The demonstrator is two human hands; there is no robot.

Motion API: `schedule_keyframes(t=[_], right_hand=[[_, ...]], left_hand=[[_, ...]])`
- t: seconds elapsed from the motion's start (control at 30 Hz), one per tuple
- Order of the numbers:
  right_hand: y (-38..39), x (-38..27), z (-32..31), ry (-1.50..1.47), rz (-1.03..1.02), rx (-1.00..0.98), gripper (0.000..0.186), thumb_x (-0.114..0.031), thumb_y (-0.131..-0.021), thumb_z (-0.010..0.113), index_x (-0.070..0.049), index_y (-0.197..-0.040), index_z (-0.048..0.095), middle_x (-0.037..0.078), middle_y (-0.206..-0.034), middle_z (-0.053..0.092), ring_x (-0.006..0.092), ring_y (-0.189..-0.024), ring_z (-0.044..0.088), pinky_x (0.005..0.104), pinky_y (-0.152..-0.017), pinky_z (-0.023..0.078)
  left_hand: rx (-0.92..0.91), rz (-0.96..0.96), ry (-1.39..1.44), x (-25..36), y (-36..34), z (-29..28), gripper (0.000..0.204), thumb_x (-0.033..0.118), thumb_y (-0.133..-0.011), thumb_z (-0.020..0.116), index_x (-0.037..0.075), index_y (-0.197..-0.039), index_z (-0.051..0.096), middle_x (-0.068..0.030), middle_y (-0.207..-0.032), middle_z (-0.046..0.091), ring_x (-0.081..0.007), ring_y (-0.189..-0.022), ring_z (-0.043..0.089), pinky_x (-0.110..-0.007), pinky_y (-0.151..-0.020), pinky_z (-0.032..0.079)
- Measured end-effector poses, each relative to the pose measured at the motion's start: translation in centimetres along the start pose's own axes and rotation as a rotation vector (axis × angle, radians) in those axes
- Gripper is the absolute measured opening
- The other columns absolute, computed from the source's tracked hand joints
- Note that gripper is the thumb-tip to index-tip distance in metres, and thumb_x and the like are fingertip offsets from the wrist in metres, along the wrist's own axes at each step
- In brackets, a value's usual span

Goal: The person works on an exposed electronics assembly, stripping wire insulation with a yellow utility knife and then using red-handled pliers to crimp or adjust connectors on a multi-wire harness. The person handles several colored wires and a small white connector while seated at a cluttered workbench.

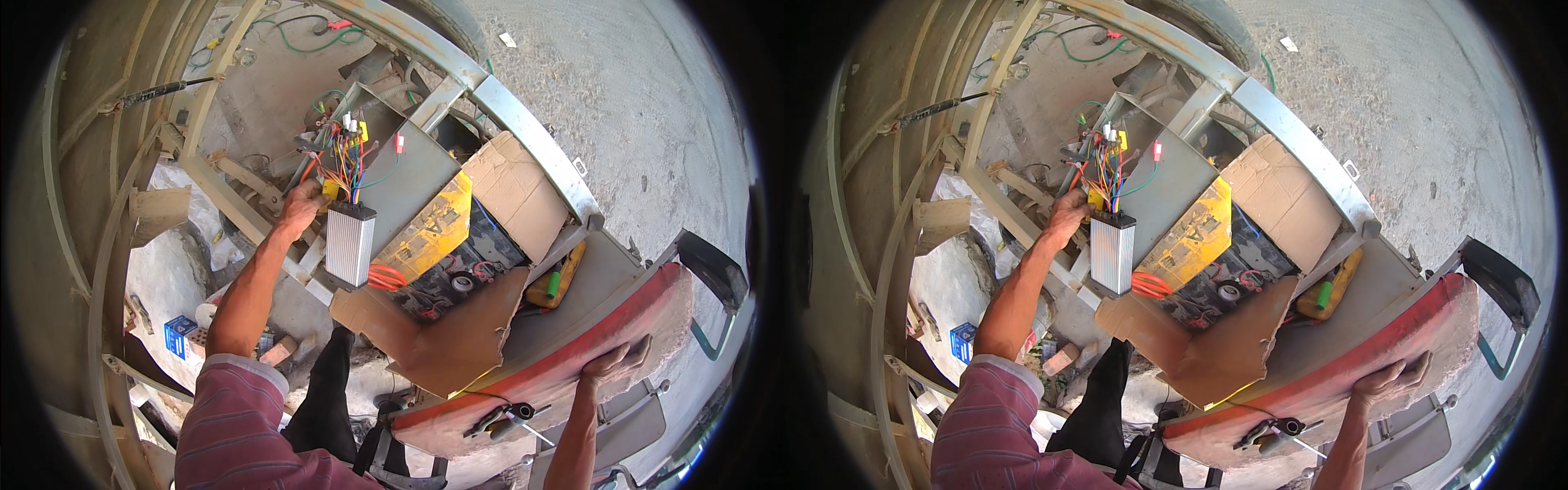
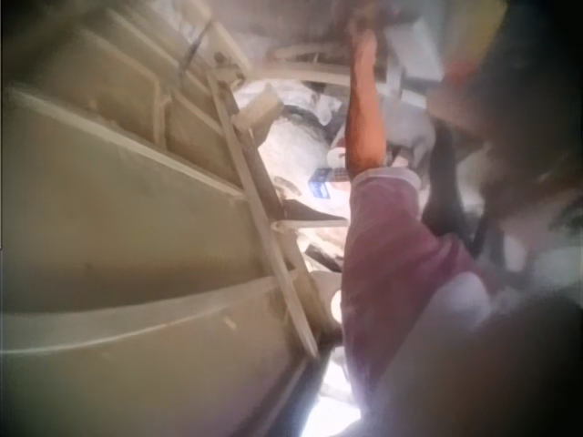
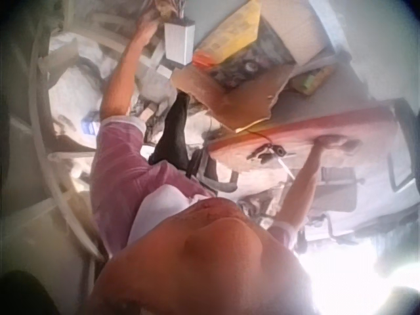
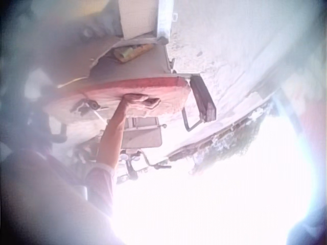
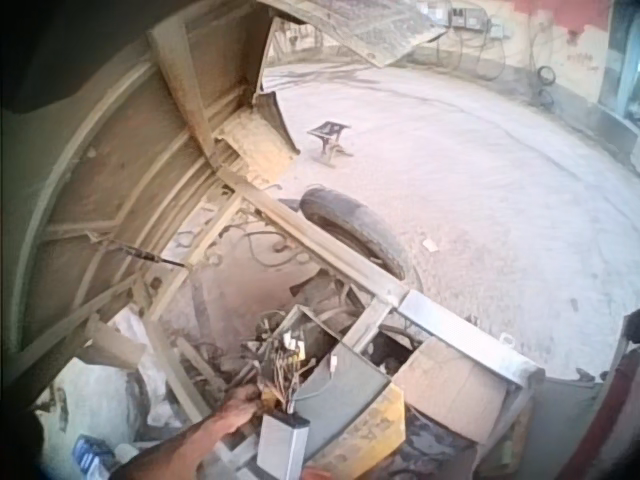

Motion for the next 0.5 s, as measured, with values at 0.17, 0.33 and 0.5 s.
schedule_keyframes(t=[0.17, 0.33, 0.5], right_hand=[[-0.1, 0.1, -0.1, -0.005, 0.028, -0.003, 0.079, -0.059, -0.104, 0.039, 0.004, -0.151, 0.047, 0.025, -0.151, 0.048, 0.0399, -0.140, 0.043, 0.0551, -0.118, 0.031], [-0.5, -0.3, -0.1, -0.017, 0.018, -0.012, 0.080, -0.061, -0.104, 0.040, 0.004, -0.149, 0.048, 0.026, -0.151, 0.048, 0.0413, -0.139, 0.045, 0.0564, -0.116, 0.033], [-0.4, -0.5, 0.0, -0.045, 0.030, 0.006, 0.080, -0.062, -0.104, 0.040, 0.004, -0.150, 0.048, 0.025, -0.151, 0.049, 0.0410, -0.139, 0.044, 0.0556, -0.117, 0.032]], left_hand=[[0.099, 0.107, 0.292, -0.8, 2.3, -2.1, 0.027, 0.006, -0.101, 0.065, 0.000, -0.127, 0.062, -0.0044, -0.112, 0.072, -0.0124, -0.098, 0.067, -0.030, -0.086, 0.053], [0.193, 0.047, 0.448, -1.6, 5.0, -3.9, 0.030, 0.009, -0.100, 0.066, 0.005, -0.129, 0.061, -0.0034, -0.112, 0.070, -0.0149, -0.098, 0.068, -0.035, -0.084, 0.057], [0.118, 0.035, 0.776, -0.9, 7.8, -4.0, 0.030, 0.014, -0.097, 0.065, 0.012, -0.127, 0.060, -0.0011, -0.114, 0.067, -0.0173, -0.106, 0.065, -0.042, -0.092, 0.052]])
Point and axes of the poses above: each hand's wrist, its own y-axis away from the middle knuckle, its own z-axis out of the palm, x = y × z, the point moved 7 cm from there along -y, towards the middle knuckle
